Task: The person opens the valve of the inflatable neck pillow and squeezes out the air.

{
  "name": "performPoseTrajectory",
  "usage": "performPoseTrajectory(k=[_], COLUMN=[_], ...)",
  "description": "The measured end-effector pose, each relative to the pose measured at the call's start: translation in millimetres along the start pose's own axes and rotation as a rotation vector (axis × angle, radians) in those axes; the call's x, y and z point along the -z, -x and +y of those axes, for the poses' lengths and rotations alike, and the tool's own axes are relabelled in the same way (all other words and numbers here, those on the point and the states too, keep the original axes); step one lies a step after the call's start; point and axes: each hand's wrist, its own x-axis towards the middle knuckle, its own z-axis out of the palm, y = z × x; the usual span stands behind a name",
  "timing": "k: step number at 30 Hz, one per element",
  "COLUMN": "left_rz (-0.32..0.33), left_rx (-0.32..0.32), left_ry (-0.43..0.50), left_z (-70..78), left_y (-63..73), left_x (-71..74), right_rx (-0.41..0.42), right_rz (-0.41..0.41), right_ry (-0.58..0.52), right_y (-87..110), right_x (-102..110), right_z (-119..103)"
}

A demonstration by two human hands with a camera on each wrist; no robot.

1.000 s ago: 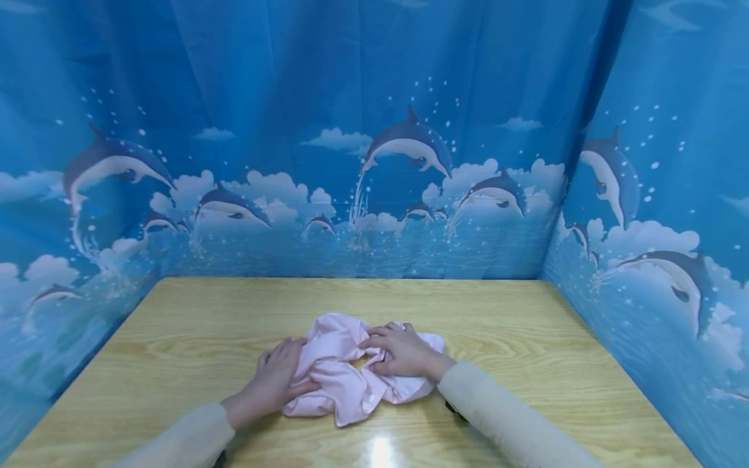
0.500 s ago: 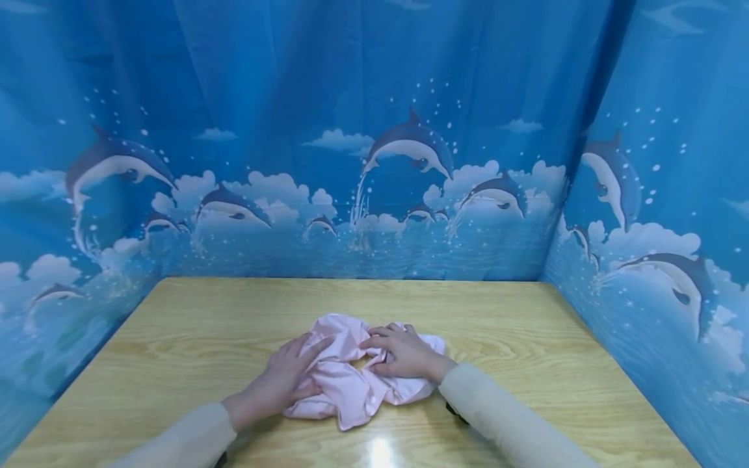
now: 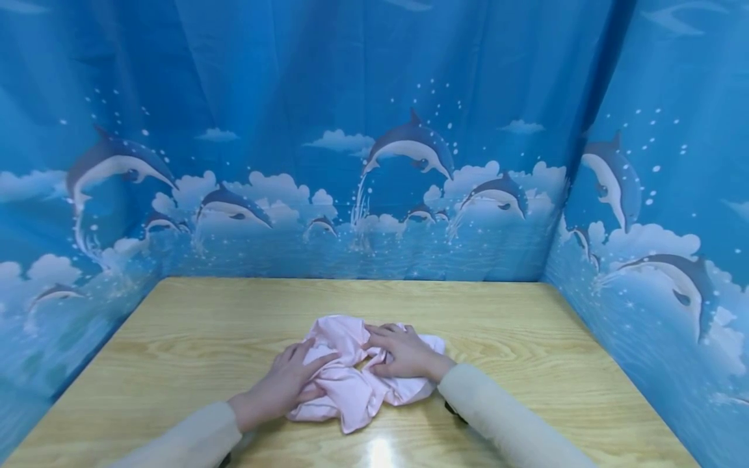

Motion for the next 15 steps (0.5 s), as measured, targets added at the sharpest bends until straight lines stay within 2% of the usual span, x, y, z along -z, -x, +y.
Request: performPoseTrajectory(k=[7, 15], left_rz=[-0.025, -0.113], left_rx=[-0.016, 0.036], left_ry=[-0.039, -0.022], left_z=[-0.7, -0.9], left_y=[1.6, 1.7], left_x=[0.1, 0.1], right_rx=[-0.016, -0.032], right_rz=[-0.002, -0.003], right_ry=[-0.018, -0.025], right_y=[0.6, 1.2], right_x=[1.2, -0.1], right_z=[-2.0, -1.5])
